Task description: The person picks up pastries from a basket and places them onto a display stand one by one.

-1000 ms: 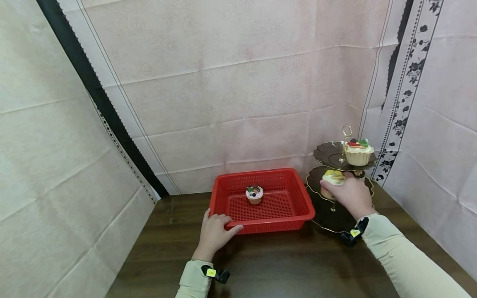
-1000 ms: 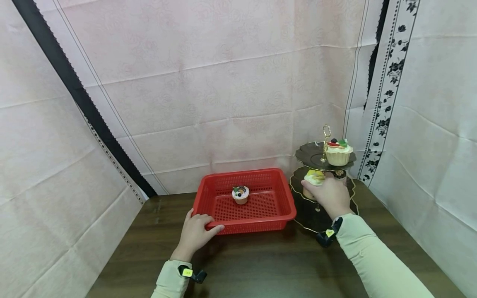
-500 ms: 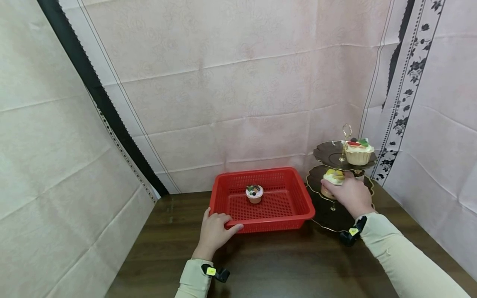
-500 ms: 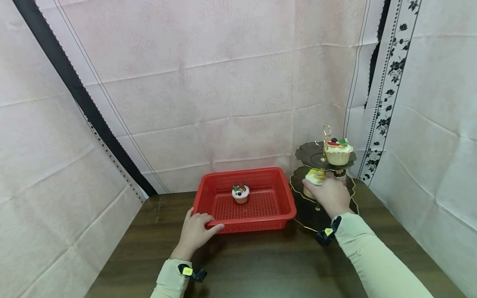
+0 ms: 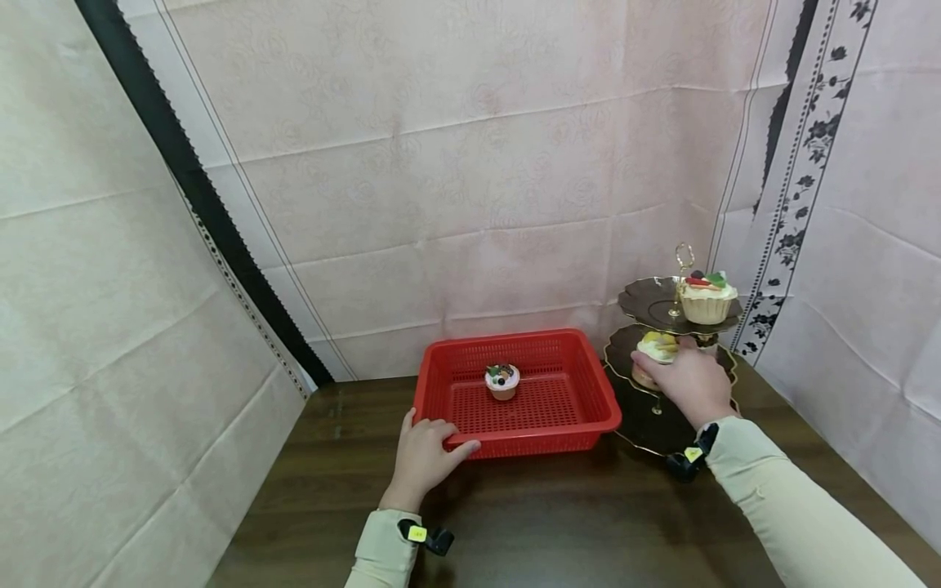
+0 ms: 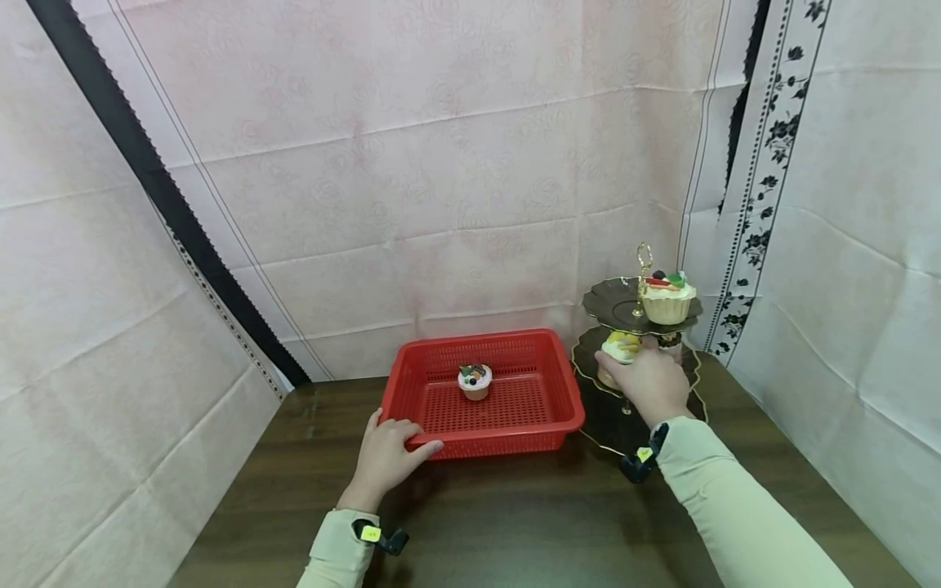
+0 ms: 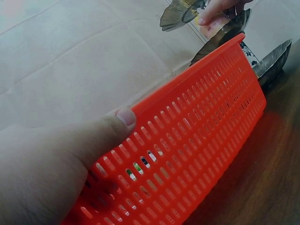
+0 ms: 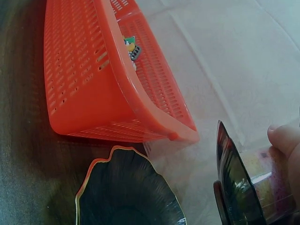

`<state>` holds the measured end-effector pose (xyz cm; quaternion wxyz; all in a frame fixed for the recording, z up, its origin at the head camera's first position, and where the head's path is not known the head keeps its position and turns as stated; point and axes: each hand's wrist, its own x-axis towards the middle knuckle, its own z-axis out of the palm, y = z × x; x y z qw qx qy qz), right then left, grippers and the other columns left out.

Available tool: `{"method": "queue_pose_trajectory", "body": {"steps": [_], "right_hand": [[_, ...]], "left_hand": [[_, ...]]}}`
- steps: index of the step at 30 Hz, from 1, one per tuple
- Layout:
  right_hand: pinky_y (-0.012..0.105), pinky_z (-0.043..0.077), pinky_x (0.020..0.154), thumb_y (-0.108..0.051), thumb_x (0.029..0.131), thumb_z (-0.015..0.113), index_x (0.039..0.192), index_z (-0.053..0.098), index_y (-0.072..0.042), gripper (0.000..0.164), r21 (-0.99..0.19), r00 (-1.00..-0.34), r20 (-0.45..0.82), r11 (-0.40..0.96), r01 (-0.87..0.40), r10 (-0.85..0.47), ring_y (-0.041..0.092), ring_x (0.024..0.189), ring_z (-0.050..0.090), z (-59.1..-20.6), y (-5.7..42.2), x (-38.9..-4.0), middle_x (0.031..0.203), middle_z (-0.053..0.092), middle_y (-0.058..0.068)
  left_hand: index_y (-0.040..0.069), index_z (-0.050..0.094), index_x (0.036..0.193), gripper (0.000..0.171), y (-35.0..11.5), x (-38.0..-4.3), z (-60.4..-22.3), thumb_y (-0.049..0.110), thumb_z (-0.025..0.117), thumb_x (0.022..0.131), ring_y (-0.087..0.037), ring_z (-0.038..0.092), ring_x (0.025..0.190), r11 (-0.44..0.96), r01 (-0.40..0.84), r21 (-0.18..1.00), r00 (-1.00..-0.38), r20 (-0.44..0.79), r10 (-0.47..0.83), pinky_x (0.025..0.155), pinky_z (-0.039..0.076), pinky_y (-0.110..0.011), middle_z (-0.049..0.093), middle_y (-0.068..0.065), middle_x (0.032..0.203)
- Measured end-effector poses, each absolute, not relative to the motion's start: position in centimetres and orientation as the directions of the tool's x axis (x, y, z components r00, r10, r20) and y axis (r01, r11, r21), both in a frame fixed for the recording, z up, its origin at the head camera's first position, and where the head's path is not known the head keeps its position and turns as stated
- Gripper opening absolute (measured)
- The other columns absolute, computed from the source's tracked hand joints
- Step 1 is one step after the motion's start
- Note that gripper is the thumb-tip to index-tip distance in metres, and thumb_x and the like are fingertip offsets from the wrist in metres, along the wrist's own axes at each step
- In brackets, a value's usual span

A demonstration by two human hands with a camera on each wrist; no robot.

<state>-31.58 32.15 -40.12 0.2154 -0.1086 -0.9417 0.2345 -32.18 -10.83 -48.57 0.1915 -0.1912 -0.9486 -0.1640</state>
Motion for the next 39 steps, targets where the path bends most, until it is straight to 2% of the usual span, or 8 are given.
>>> {"method": "queue_pose_trajectory", "body": {"steps": [5, 11, 17, 23, 28, 32, 37, 39], "right_hand": [[0.051, 0.05, 0.056, -0.082, 0.085, 0.049, 0.136, 0.048, 0.01, 0.105, -0.484, -0.884, 0.353, 0.869, 0.108, 0.306, 0.053, 0.092, 0.062, -40.1, 32.1, -31.5, 0.114, 0.062, 0.039], [0.058, 0.051, 0.066, -0.084, 0.083, 0.051, 0.143, 0.041, 0.007, 0.11, -0.491, -0.893, 0.342, 0.866, 0.097, 0.294, 0.055, 0.1, 0.06, -40.4, 32.3, -31.1, 0.123, 0.057, 0.041], [0.057, 0.049, 0.063, -0.081, 0.081, 0.058, 0.14, 0.041, 0.003, 0.104, -0.49, -0.876, 0.388, 0.869, 0.066, 0.285, 0.054, 0.093, 0.063, -40.3, 32.3, -29.9, 0.113, 0.061, 0.039], [0.056, 0.048, 0.061, -0.077, 0.083, 0.061, 0.137, 0.041, 0.006, 0.101, -0.473, -0.861, 0.417, 0.878, 0.067, 0.291, 0.053, 0.089, 0.062, -39.8, 31.6, -28.3, 0.11, 0.059, 0.038], [0.058, 0.045, 0.061, -0.069, 0.082, 0.069, 0.118, 0.052, 0.006, 0.085, -0.418, -0.803, 0.531, 0.908, 0.028, 0.269, 0.05, 0.081, 0.059, -39.5, 30.4, -26.9, 0.098, 0.065, 0.034], [0.061, 0.045, 0.07, -0.062, 0.085, 0.071, 0.112, 0.055, 0.004, 0.073, -0.367, -0.781, 0.584, 0.93, -0.012, 0.22, 0.048, 0.086, 0.058, -39.6, 29.1, -26.5, 0.1, 0.064, 0.029], [0.05, 0.048, 0.064, -0.048, 0.087, 0.074, 0.101, 0.058, -0.005, 0.048, -0.321, -0.761, 0.639, 0.938, -0.129, 0.114, 0.035, 0.077, 0.058, -39.6, 27.1, -26.7, 0.088, 0.063, 0.015], [0.045, 0.048, 0.062, -0.044, 0.088, 0.074, 0.1, 0.058, -0.008, 0.041, -0.339, -0.782, 0.618, 0.926, -0.169, 0.083, 0.028, 0.075, 0.057, -39.4, 26.2, -26.9, 0.086, 0.062, 0.01]], "left_hand": [[0.023, 0.078, 0.093, 0.047, -10.8, -32.2, -48.6, 0.068, 0.066, 0.086, -0.017, 0.063, 0.087, 0.875, 0.423, 0.234, -0.854, 0.428, 0.297, 0.117, 0.023, -0.062, 0.074, 0.006, 0.087], [0.024, 0.077, 0.091, 0.047, -10.8, -32.3, -48.8, 0.069, 0.065, 0.086, -0.016, 0.063, 0.086, 0.876, 0.43, 0.219, -0.845, 0.44, 0.305, 0.116, 0.024, -0.062, 0.073, 0.007, 0.085], [0.024, 0.078, 0.092, 0.048, -10.7, -32.3, -48.7, 0.069, 0.064, 0.086, -0.016, 0.063, 0.086, 0.874, 0.435, 0.219, -0.843, 0.439, 0.31, 0.116, 0.024, -0.063, 0.073, 0.007, 0.085], [0.023, 0.077, 0.09, 0.047, -10.8, -32.2, -48.7, 0.069, 0.065, 0.086, -0.016, 0.062, 0.084, 0.868, 0.438, 0.233, -0.843, 0.442, 0.307, 0.116, 0.024, -0.063, 0.073, 0.007, 0.084], [0.023, 0.078, 0.091, 0.046, -11.2, -32.2, -48.7, 0.068, 0.067, 0.085, -0.017, 0.064, 0.085, 0.869, 0.436, 0.235, -0.841, 0.45, 0.3, 0.116, 0.024, -0.063, 0.073, 0.007, 0.084], [0.023, 0.078, 0.09, 0.045, -11.3, -32.2, -48.7, 0.067, 0.068, 0.085, -0.017, 0.064, 0.086, 0.868, 0.435, 0.239, -0.839, 0.458, 0.294, 0.115, 0.024, -0.064, 0.074, 0.007, 0.084], [0.024, 0.078, 0.088, 0.044, -11.1, -32.4, -48.9, 0.067, 0.069, 0.084, -0.016, 0.063, 0.084, 0.867, 0.441, 0.231, -0.832, 0.468, 0.298, 0.114, 0.026, -0.064, 0.073, 0.008, 0.081], [0.024, 0.078, 0.089, 0.045, -10.9, -32.5, -48.8, 0.067, 0.069, 0.084, -0.016, 0.063, 0.084, 0.868, 0.441, 0.231, -0.835, 0.461, 0.301, 0.115, 0.025, -0.063, 0.073, 0.008, 0.082]]}}
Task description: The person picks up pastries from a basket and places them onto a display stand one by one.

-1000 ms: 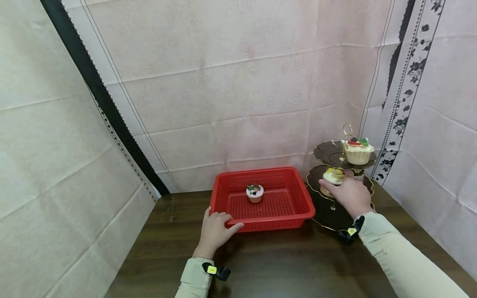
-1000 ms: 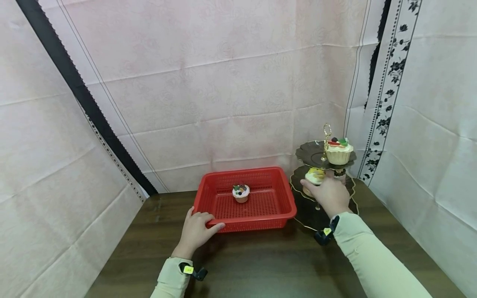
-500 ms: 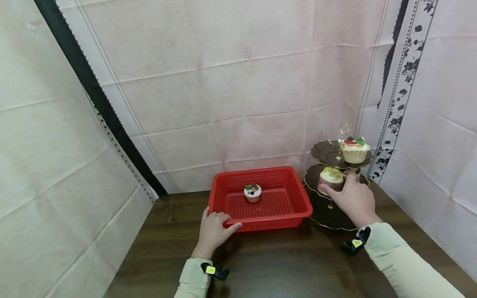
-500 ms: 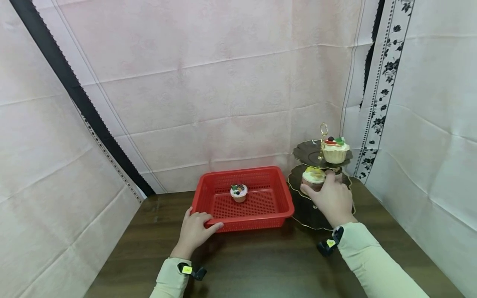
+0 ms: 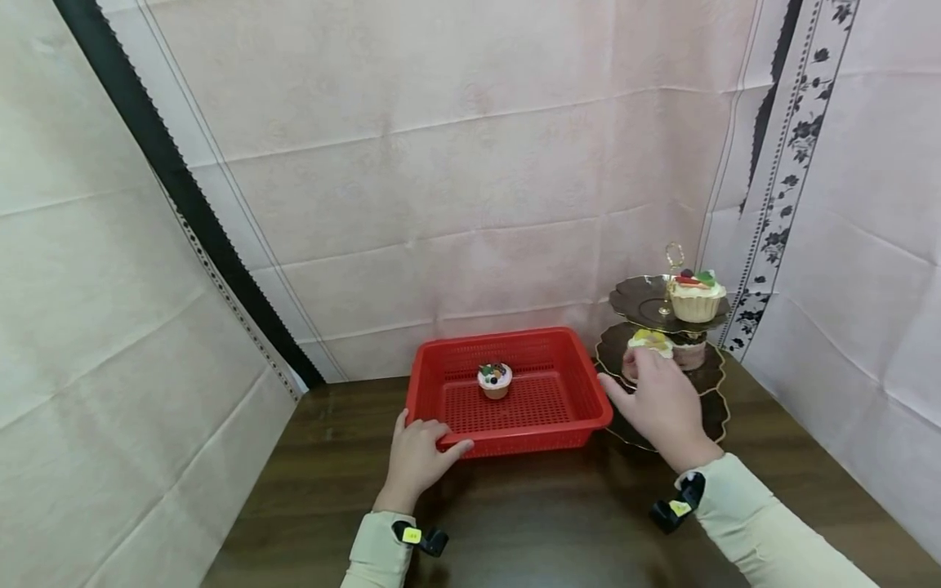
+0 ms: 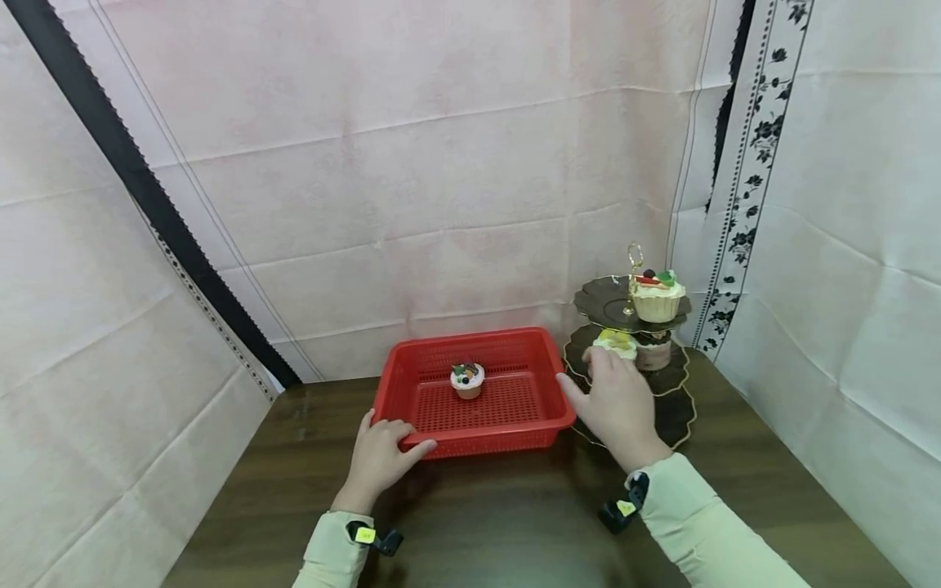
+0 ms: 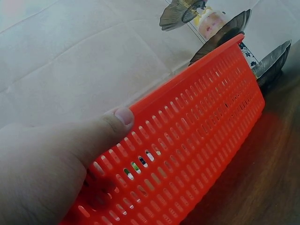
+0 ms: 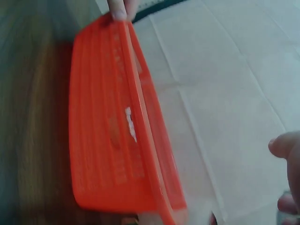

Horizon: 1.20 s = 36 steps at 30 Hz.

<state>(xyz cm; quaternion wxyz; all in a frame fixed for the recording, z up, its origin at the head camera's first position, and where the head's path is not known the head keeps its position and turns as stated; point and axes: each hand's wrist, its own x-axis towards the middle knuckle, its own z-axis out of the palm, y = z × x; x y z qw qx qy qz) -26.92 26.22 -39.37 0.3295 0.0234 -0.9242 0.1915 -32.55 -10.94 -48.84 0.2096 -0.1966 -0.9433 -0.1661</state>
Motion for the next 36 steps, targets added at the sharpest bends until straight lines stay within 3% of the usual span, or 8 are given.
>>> {"method": "queue_pose_trajectory", "body": {"steps": [8, 16, 25, 36], "right_hand": [[0.044, 0.056, 0.07, -0.045, 0.091, 0.072, 0.116, 0.057, -0.011, 0.045, -0.44, -0.904, 0.428, 0.878, -0.188, 0.021, 0.023, 0.082, 0.062, -39.2, 22.6, -30.1, 0.099, 0.066, 0.008], [0.051, 0.052, 0.093, -0.045, 0.091, 0.073, 0.137, 0.05, -0.006, 0.065, -0.593, -0.973, 0.232, 0.793, -0.139, 0.003, 0.031, 0.108, 0.064, -40.3, 19.7, -34.7, 0.121, 0.065, 0.016], [0.053, 0.044, 0.108, -0.041, 0.09, 0.075, 0.152, 0.035, -0.005, 0.082, -0.784, -0.999, 0.029, 0.62, 0.0, 0.036, 0.035, 0.129, 0.053, -42.5, 16.4, -38.9, 0.146, 0.05, 0.023], [0.056, 0.041, 0.108, -0.037, 0.091, 0.075, 0.156, 0.029, -0.005, 0.086, -0.818, -0.997, -0.076, 0.572, 0.064, 0.003, 0.038, 0.136, 0.046, -44.2, 13.3, -41.1, 0.155, 0.04, 0.021]], "left_hand": [[0.022, 0.078, 0.09, 0.047, -10.8, -32.9, -48.5, 0.067, 0.068, 0.085, -0.017, 0.063, 0.085, 0.867, 0.441, 0.232, -0.836, 0.458, 0.303, 0.115, 0.024, -0.064, 0.073, 0.006, 0.083], [0.022, 0.078, 0.092, 0.047, -10.9, -32.7, -48.8, 0.067, 0.067, 0.086, -0.018, 0.064, 0.087, 0.876, 0.423, 0.231, -0.849, 0.441, 0.293, 0.117, 0.021, -0.061, 0.074, 0.005, 0.086], [0.021, 0.078, 0.092, 0.046, -10.7, -32.7, -48.9, 0.066, 0.068, 0.086, -0.018, 0.064, 0.086, 0.871, 0.439, 0.22, -0.841, 0.443, 0.312, 0.116, 0.023, -0.063, 0.073, 0.005, 0.085], [0.021, 0.077, 0.089, 0.041, -10.3, -31.3, -49.0, 0.062, 0.071, 0.086, -0.016, 0.061, 0.081, 0.868, 0.439, 0.232, -0.846, 0.431, 0.313, 0.116, 0.022, -0.062, 0.07, 0.006, 0.079]]}}
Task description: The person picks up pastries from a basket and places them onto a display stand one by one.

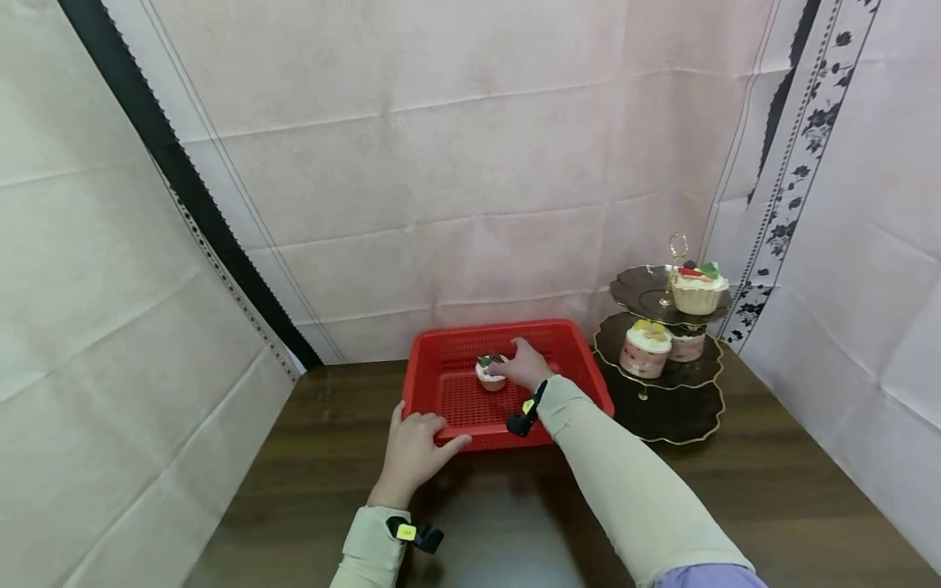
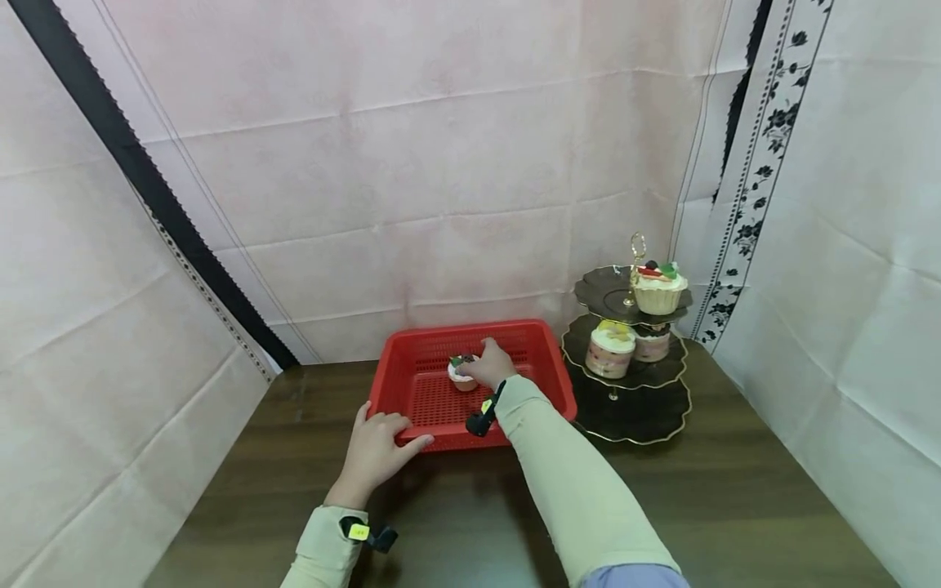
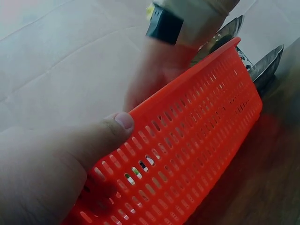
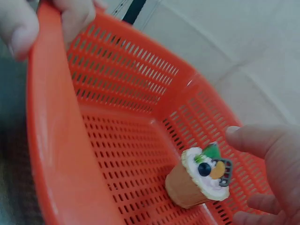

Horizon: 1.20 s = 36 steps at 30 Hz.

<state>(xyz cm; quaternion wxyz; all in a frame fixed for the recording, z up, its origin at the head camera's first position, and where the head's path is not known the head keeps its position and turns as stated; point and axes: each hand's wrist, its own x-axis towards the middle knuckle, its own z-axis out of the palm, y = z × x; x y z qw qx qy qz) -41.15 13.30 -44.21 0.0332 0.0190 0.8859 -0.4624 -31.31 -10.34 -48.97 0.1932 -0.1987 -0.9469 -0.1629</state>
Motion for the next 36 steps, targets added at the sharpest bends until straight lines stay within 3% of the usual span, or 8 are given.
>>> {"method": "queue_pose_trajectory", "body": {"steps": [11, 18, 25, 32, 36], "right_hand": [[0.05, 0.049, 0.1, -0.023, 0.086, 0.081, 0.154, 0.032, -0.001, 0.087, -0.852, -0.992, -0.113, 0.518, 0.071, -0.048, 0.038, 0.124, 0.056, -46.6, 10.8, -43.6, 0.142, 0.052, 0.023], [0.048, 0.053, 0.092, -0.021, 0.084, 0.083, 0.148, 0.039, 0.0, 0.08, -0.791, -0.992, -0.12, 0.606, 0.079, -0.027, 0.036, 0.109, 0.061, -47.1, 10.2, -43.6, 0.126, 0.06, 0.021], [0.041, 0.055, 0.076, -0.016, 0.08, 0.083, 0.141, 0.046, -0.001, 0.073, -0.754, -0.993, -0.119, 0.652, 0.075, -0.024, 0.031, 0.096, 0.06, -47.9, 10.9, -44.4, 0.115, 0.062, 0.018], [0.036, 0.052, 0.063, -0.016, 0.075, 0.087, 0.115, 0.057, 0.0, 0.052, -0.712, -0.99, -0.136, 0.699, 0.069, -0.041, 0.029, 0.082, 0.058, -47.5, 11.1, -44.2, 0.097, 0.061, 0.014], [0.035, 0.052, 0.062, -0.02, 0.075, 0.087, 0.103, 0.063, -0.001, 0.042, -0.686, -0.99, -0.135, 0.725, 0.057, -0.049, 0.026, 0.077, 0.058, -47.1, 11.3, -44.3, 0.09, 0.063, 0.011]], "left_hand": [[0.023, 0.077, 0.09, 0.045, -10.7, -30.0, -49.0, 0.067, 0.066, 0.086, -0.016, 0.061, 0.083, 0.88, 0.422, 0.22, -0.853, 0.426, 0.302, 0.114, 0.024, -0.064, 0.071, 0.007, 0.083], [0.023, 0.076, 0.089, 0.052, -10.6, -30.0, -48.7, 0.073, 0.06, 0.086, -0.015, 0.06, 0.081, 0.872, 0.435, 0.222, -0.853, 0.413, 0.32, 0.114, 0.024, -0.065, 0.071, 0.007, 0.081], [0.024, 0.075, 0.087, 0.05, -10.1, -30.1, -48.8, 0.073, 0.061, 0.086, -0.015, 0.06, 0.082, 0.872, 0.437, 0.222, -0.846, 0.432, 0.313, 0.114, 0.025, -0.064, 0.071, 0.008, 0.082], [0.026, 0.073, 0.083, 0.051, -10.2, -30.0, -49.1, 0.075, 0.059, 0.086, -0.014, 0.058, 0.08, 0.879, 0.428, 0.208, -0.841, 0.448, 0.304, 0.114, 0.026, -0.063, 0.069, 0.008, 0.079], [0.026, 0.072, 0.082, 0.05, -10.3, -30.2, -49.1, 0.074, 0.06, 0.086, -0.014, 0.058, 0.079, 0.882, 0.43, 0.19, -0.832, 0.462, 0.307, 0.113, 0.027, -0.063, 0.068, 0.008, 0.079]]}}
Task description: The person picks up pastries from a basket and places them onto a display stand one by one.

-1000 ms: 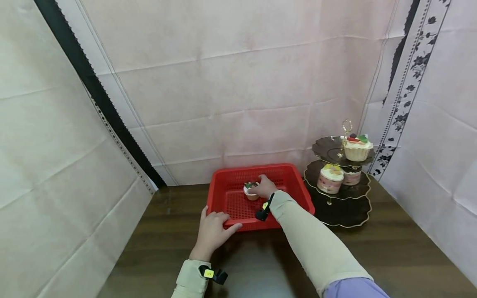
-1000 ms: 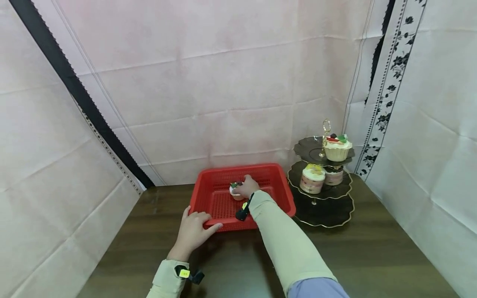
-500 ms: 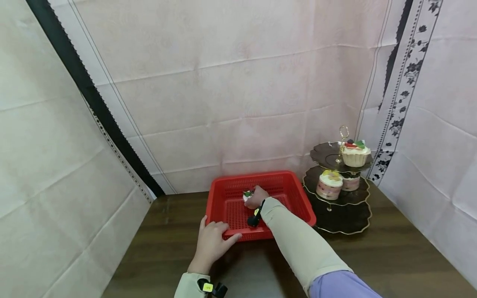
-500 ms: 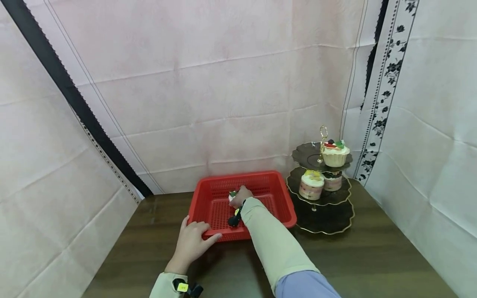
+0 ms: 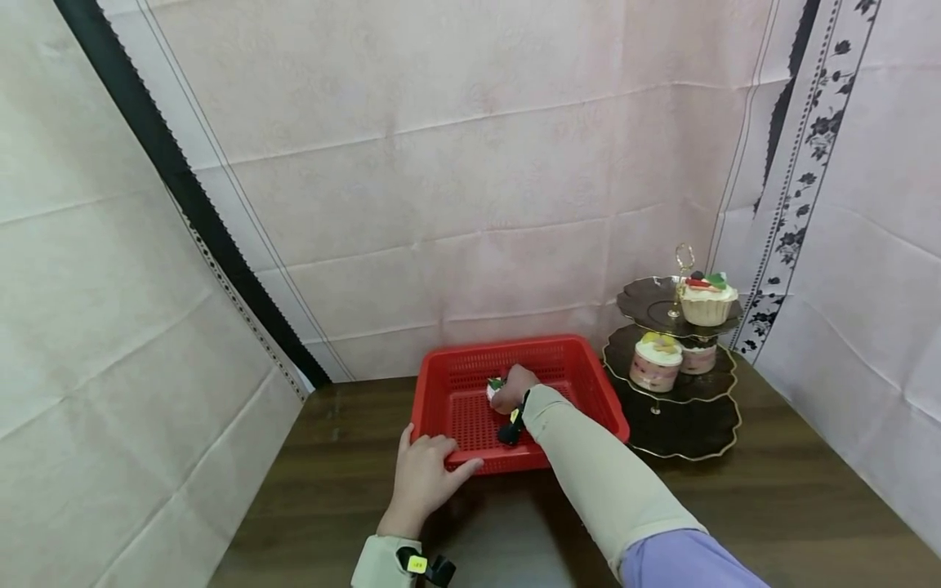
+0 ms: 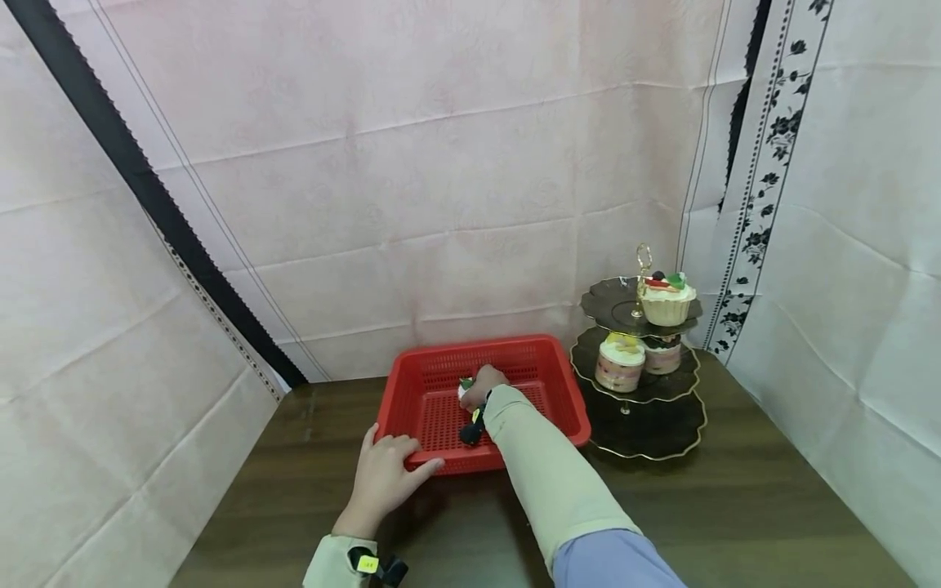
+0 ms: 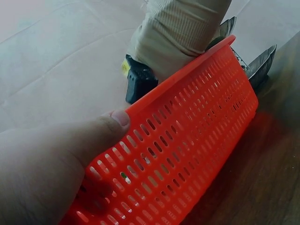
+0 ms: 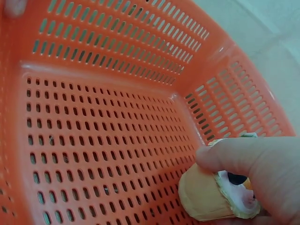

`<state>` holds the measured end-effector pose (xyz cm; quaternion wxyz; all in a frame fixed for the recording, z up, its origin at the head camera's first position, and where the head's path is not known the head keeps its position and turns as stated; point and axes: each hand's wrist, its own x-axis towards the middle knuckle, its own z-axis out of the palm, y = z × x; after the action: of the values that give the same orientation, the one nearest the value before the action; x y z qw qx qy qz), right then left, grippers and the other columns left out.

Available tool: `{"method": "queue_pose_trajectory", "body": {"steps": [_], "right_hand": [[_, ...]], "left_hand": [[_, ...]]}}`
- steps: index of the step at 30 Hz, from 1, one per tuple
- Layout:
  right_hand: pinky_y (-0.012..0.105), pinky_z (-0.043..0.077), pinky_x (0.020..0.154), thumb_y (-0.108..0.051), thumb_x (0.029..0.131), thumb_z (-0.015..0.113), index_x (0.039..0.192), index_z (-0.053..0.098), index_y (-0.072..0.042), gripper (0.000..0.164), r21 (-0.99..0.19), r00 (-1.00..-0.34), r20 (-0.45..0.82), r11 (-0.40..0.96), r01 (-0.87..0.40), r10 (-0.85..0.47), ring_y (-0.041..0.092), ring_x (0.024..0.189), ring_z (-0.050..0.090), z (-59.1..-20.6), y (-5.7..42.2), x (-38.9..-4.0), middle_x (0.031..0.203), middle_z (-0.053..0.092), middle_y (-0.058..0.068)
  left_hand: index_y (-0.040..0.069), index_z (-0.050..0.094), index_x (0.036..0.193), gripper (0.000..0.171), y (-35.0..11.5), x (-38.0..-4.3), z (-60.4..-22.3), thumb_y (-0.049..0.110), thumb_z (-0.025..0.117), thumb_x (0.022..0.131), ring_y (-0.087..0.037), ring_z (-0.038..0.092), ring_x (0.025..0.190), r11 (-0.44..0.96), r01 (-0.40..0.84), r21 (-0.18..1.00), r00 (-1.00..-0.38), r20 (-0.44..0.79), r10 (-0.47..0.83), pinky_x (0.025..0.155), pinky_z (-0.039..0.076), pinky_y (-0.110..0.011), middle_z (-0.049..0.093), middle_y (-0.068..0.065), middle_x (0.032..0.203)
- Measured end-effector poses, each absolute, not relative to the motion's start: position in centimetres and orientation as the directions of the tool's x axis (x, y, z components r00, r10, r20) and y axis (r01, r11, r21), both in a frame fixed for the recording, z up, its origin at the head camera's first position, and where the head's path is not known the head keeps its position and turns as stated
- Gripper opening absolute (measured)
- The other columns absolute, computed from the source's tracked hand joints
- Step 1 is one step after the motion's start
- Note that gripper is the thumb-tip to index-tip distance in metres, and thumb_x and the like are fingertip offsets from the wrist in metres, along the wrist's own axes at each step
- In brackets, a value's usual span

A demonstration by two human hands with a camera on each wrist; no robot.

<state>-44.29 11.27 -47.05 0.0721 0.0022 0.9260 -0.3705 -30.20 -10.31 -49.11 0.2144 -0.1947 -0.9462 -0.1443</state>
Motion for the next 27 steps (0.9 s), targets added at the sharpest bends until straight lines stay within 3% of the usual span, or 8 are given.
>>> {"method": "queue_pose_trajectory", "body": {"steps": [4, 8, 15, 21, 27], "right_hand": [[0.037, 0.052, 0.065, -0.021, 0.074, 0.087, 0.102, 0.063, -0.001, 0.041, -0.696, -0.992, -0.119, 0.716, 0.053, -0.042, 0.027, 0.079, 0.058, -46.2, 12.0, -44.3, 0.092, 0.063, 0.012], [0.038, 0.052, 0.072, -0.024, 0.074, 0.085, 0.111, 0.057, -0.001, 0.053, -0.703, -0.997, -0.069, 0.711, 0.022, -0.037, 0.027, 0.085, 0.058, -45.2, 13.1, -44.0, 0.1, 0.061, 0.012], [0.039, 0.053, 0.076, -0.031, 0.078, 0.082, 0.12, 0.053, -0.002, 0.059, -0.715, -0.999, -0.024, 0.699, -0.001, -0.026, 0.027, 0.09, 0.061, -42.7, 14.8, -41.7, 0.105, 0.061, 0.013], [0.041, 0.053, 0.084, -0.036, 0.079, 0.081, 0.129, 0.049, -0.001, 0.068, -0.732, -0.999, 0.015, 0.68, -0.031, -0.029, 0.027, 0.097, 0.061, -41.1, 16.4, -39.4, 0.111, 0.061, 0.014], [0.039, 0.054, 0.082, -0.037, 0.078, 0.081, 0.129, 0.049, -0.002, 0.07, -0.724, -0.996, 0.075, 0.684, -0.084, -0.043, 0.025, 0.096, 0.062, -40.1, 17.7, -37.1, 0.11, 0.062, 0.013]], "left_hand": [[0.026, 0.073, 0.082, 0.05, -10.2, -30.2, -48.8, 0.074, 0.06, 0.086, -0.015, 0.059, 0.08, 0.882, 0.438, 0.177, -0.823, 0.473, 0.314, 0.113, 0.027, -0.064, 0.069, 0.008, 0.079], [0.025, 0.074, 0.084, 0.053, -10.2, -30.3, -48.6, 0.075, 0.058, 0.087, -0.017, 0.061, 0.082, 0.88, 0.442, 0.176, -0.82, 0.475, 0.317, 0.113, 0.027, -0.064, 0.071, 0.006, 0.081], [0.025, 0.073, 0.082, 0.058, -10.1, -30.3, -48.9, 0.079, 0.052, 0.087, -0.017, 0.062, 0.083, 0.877, 0.448, 0.173, -0.815, 0.481, 0.322, 0.112, 0.028, -0.064, 0.071, 0.006, 0.081], [0.025, 0.074, 0.084, 0.053, -10.2, -30.2, -49.1, 0.075, 0.058, 0.086, -0.017, 0.063, 0.084, 0.878, 0.437, 0.197, -0.828, 0.469, 0.307, 0.112, 0.028, -0.065, 0.072, 0.005, 0.083], [0.024, 0.075, 0.086, 0.052, -10.2, -30.1, -49.0, 0.073, 0.061, 0.086, -0.018, 0.063, 0.085, 0.879, 0.431, 0.207, -0.835, 0.46, 0.301, 0.113, 0.027, -0.065, 0.073, 0.005, 0.085]]}}
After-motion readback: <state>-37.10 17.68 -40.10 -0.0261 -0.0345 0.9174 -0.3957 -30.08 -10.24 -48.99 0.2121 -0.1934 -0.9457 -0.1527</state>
